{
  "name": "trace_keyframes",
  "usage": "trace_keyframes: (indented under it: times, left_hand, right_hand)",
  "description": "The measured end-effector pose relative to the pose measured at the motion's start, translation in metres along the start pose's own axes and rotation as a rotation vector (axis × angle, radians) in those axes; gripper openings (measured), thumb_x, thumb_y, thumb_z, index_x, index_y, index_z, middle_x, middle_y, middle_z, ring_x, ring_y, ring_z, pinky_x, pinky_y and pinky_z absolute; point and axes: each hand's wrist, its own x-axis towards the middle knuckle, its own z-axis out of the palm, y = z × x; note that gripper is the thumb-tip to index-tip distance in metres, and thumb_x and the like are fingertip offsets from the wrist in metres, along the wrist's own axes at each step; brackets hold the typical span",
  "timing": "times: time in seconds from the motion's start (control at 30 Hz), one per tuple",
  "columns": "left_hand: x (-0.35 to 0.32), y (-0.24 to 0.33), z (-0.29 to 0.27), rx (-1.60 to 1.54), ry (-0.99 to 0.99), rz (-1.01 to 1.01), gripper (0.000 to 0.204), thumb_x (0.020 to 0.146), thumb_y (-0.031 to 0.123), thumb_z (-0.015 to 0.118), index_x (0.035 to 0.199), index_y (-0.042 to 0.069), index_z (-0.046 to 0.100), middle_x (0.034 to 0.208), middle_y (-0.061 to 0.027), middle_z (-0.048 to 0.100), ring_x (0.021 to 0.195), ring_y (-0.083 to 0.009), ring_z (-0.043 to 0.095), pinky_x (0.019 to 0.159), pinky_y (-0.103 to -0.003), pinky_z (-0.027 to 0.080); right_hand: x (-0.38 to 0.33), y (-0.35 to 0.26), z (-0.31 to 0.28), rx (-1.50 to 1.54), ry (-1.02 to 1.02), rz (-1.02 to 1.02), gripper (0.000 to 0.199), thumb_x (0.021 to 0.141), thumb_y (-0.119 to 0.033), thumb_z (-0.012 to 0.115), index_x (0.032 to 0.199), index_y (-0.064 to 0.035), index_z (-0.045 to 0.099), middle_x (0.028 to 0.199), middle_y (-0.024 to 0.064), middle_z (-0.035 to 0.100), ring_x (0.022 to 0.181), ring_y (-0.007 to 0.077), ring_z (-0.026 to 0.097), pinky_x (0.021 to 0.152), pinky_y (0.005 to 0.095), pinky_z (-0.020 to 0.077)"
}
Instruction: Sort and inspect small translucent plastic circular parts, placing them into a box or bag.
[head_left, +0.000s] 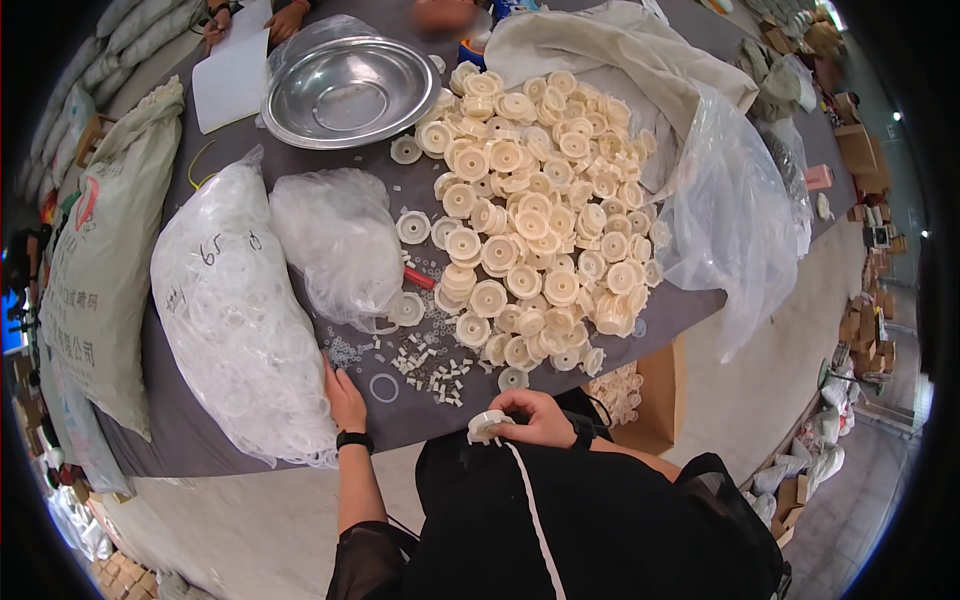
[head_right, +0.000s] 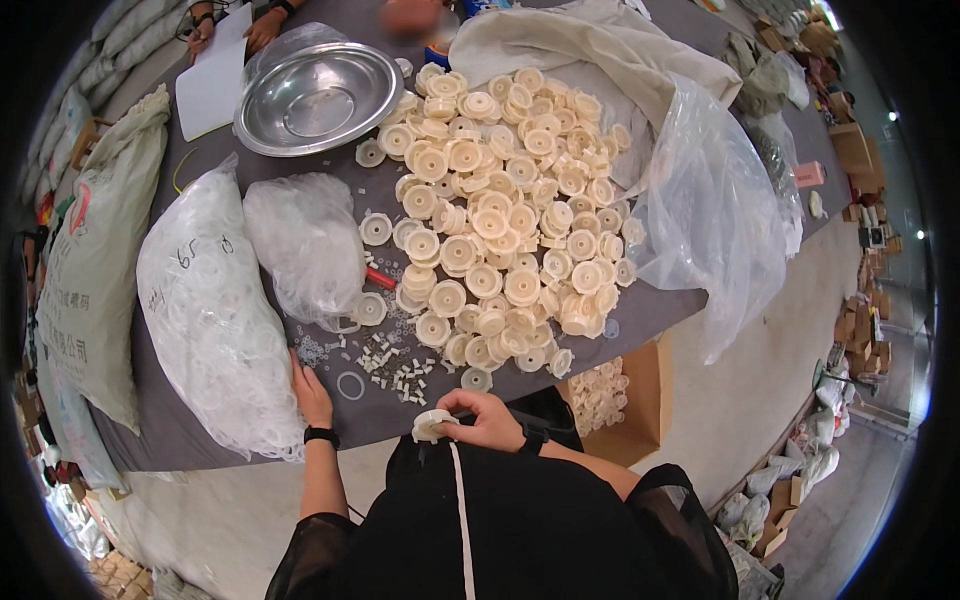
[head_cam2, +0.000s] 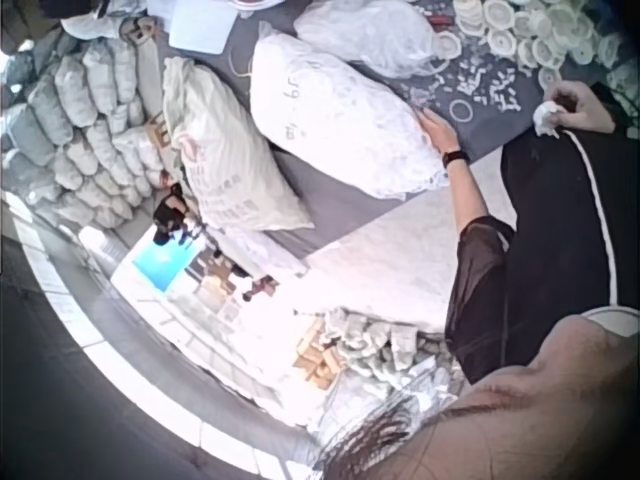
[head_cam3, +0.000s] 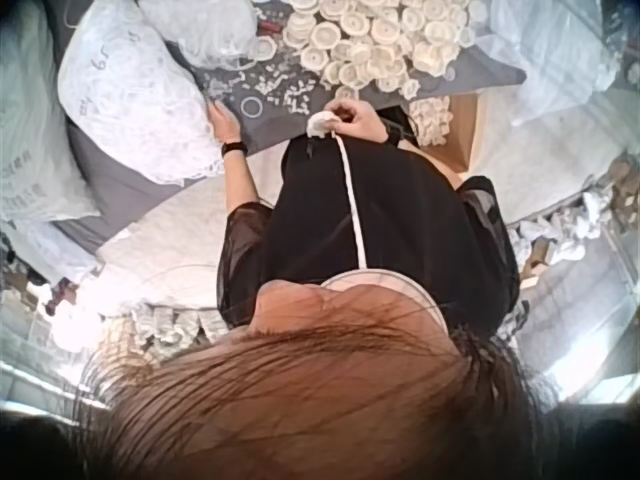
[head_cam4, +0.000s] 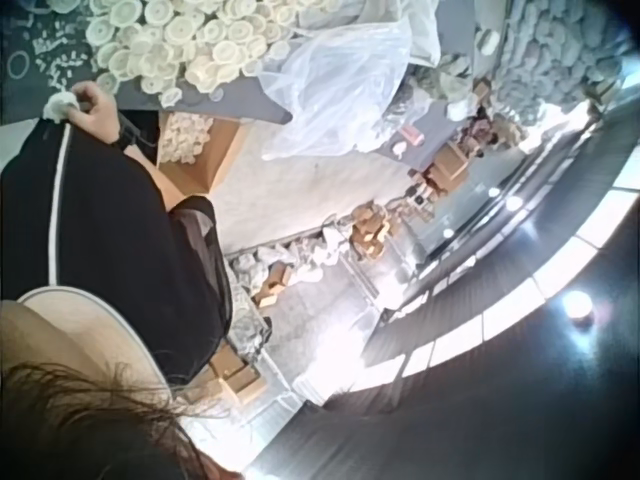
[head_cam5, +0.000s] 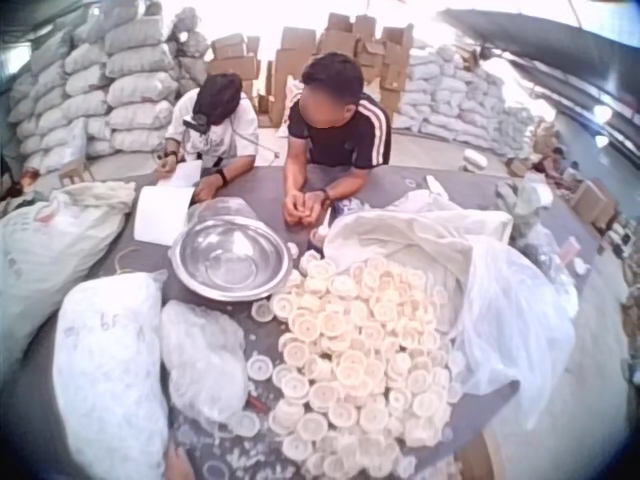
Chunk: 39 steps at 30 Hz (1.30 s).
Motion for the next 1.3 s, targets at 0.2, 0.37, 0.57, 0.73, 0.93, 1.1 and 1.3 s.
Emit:
trace_keyframes:
  times: [0.2, 0.37, 0.57, 0.73, 0.93, 1.1, 1.3]
  left_hand:
    - [0.0, 0.009, -0.001, -0.021, 0.001, 0.108, 0.043, 0.088, 0.016, 0.032, 0.125, -0.006, 0.032, 0.129, -0.0219, 0.035, 0.121, -0.0315, 0.031, 0.101, -0.033, 0.021]
    - [0.005, 0.011, -0.012, -0.172, -0.055, 0.013, 0.041, 0.088, 0.014, 0.031, 0.125, -0.005, 0.031, 0.132, -0.0185, 0.031, 0.124, -0.0303, 0.027, 0.102, -0.035, 0.019]
    - [0.011, 0.017, -0.009, -0.294, -0.123, 0.158, 0.042, 0.088, 0.013, 0.031, 0.126, -0.004, 0.031, 0.134, -0.018, 0.028, 0.126, -0.0283, 0.023, 0.103, -0.033, 0.016]
    - [0.019, 0.022, -0.018, -0.289, -0.209, 0.154, 0.043, 0.091, 0.022, 0.026, 0.123, -0.004, 0.036, 0.133, -0.0164, 0.03, 0.125, -0.0267, 0.024, 0.103, -0.033, 0.015]
    - [0.014, 0.019, -0.014, -1.016, -0.197, -0.111, 0.047, 0.091, 0.026, 0.025, 0.119, -0.008, 0.039, 0.132, -0.0185, 0.031, 0.125, -0.0256, 0.026, 0.104, -0.035, 0.016]
    - [0.014, 0.013, -0.001, -0.326, -0.086, 0.085, 0.043, 0.091, 0.023, 0.025, 0.12, -0.005, 0.039, 0.132, -0.0178, 0.031, 0.125, -0.0276, 0.025, 0.103, -0.034, 0.016]
    - [0.01, 0.019, -0.004, -0.36, -0.093, 0.149, 0.04, 0.09, 0.02, 0.028, 0.121, -0.004, 0.039, 0.132, -0.0181, 0.031, 0.125, -0.0288, 0.026, 0.103, -0.035, 0.016]
  right_hand:
    - [0.003, 0.005, 0.011, 0.025, -0.039, -0.018, 0.022, 0.076, -0.01, 0.063, 0.094, -0.0021, 0.054, 0.085, 0.0019, 0.057, 0.08, 0.0078, 0.054, 0.073, 0.0222, 0.0427]
    - [0.002, 0.006, 0.016, 0.027, -0.022, 0.015, 0.023, 0.076, -0.011, 0.063, 0.095, -0.0022, 0.054, 0.085, 0.0019, 0.057, 0.08, 0.0077, 0.054, 0.074, 0.0221, 0.0422]
    - [0.004, 0.006, 0.022, 0.02, -0.019, -0.008, 0.023, 0.075, -0.011, 0.063, 0.095, -0.0026, 0.055, 0.086, 0.0016, 0.057, 0.081, 0.0081, 0.054, 0.073, 0.0226, 0.0426]
    - [0.006, 0.006, 0.023, 0.027, -0.017, -0.014, 0.022, 0.075, -0.01, 0.063, 0.094, -0.0024, 0.054, 0.087, 0.0024, 0.057, 0.081, 0.0084, 0.054, 0.074, 0.0229, 0.0432]
    - [0.011, 0.001, 0.025, 0.065, -0.017, 0.029, 0.023, 0.075, -0.011, 0.063, 0.094, -0.0017, 0.054, 0.087, 0.0026, 0.057, 0.081, 0.0087, 0.054, 0.075, 0.0231, 0.0432]
    - [0.012, 0.002, 0.03, 0.035, -0.035, -0.017, 0.023, 0.075, -0.01, 0.063, 0.094, -0.0017, 0.054, 0.086, 0.0025, 0.057, 0.081, 0.0086, 0.054, 0.074, 0.0229, 0.0433]
    - [0.012, -0.001, 0.027, 0.034, -0.017, -0.006, 0.022, 0.075, -0.011, 0.063, 0.093, -0.0018, 0.054, 0.085, 0.0022, 0.057, 0.08, 0.0083, 0.054, 0.074, 0.0225, 0.0429]
